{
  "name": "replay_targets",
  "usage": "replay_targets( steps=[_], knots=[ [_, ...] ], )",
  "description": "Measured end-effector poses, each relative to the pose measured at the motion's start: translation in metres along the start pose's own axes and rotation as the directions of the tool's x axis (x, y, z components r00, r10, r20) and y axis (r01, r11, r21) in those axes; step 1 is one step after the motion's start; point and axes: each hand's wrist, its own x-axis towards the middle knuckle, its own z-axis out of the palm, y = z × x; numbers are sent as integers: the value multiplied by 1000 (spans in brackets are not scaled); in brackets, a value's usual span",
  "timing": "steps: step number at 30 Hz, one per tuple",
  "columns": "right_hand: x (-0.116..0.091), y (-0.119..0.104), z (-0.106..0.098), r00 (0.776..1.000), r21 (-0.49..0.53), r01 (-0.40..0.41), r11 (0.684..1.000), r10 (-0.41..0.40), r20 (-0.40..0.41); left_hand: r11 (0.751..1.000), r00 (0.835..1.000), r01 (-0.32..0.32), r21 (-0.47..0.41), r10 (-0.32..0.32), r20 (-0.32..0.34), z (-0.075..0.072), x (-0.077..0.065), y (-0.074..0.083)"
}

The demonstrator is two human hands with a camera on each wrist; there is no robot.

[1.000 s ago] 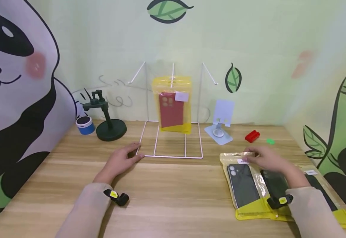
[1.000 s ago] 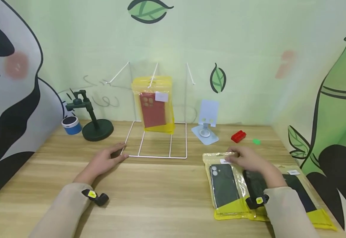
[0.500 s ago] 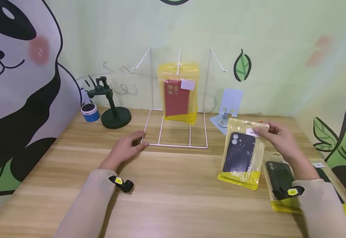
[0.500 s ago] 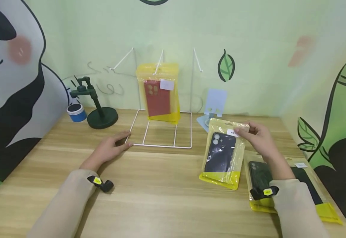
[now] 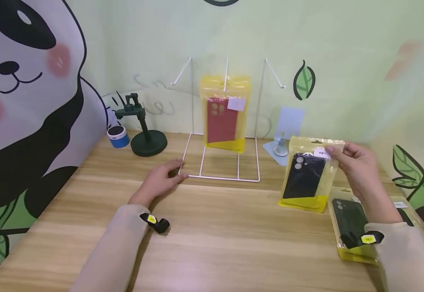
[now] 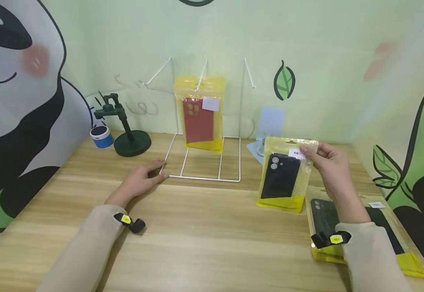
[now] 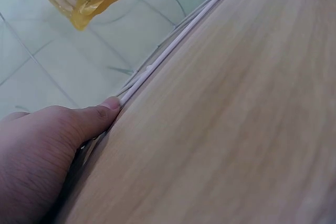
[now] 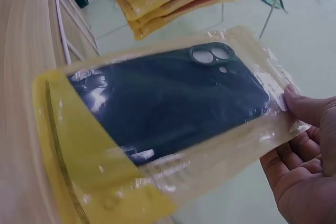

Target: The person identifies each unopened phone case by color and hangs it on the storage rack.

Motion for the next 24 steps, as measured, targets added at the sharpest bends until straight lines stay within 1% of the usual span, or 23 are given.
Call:
replay_targets(
  steps=[2, 5, 7, 10, 13, 17, 20, 24],
  knots=[
    [-3, -5, 3, 1000, -68, 21, 997, -22, -9, 1000, 1000, 1, -10, -1, -1, 4, 0, 1],
    [-9, -14, 11, 997, -180, 78, 981, -82, -12, 1000, 1000, 2, -21, -2, -4, 9, -2, 1],
    [-14, -22, 21, 992, -205, 123, 971, -127, -5, 1000, 1000, 0, -20, 0, -5, 11, -3, 0],
    [-19, -34, 40, 982, -169, 188, 967, -190, 6, 1000, 1000, -3, -16, 3, -3, 14, -7, -2],
    [-18, -48, 62, 974, -94, 223, 970, -225, -3, 1000, 1000, -6, -12, 6, -5, 14, -10, -3],
    [-9, -73, 91, 966, 1, 243, 970, -242, -87, 1000, 1000, -10, -14, 10, -18, 12, -7, -2],
    [0, -90, 110, 949, 49, 285, 957, -275, -156, 1000, 999, -12, -9, 12, -30, 10, -4, -2],
    [10, -104, 126, 909, 81, 377, 923, -352, -223, 1000, 999, -21, 1, 21, -35, 6, -2, -2]
  ],
)
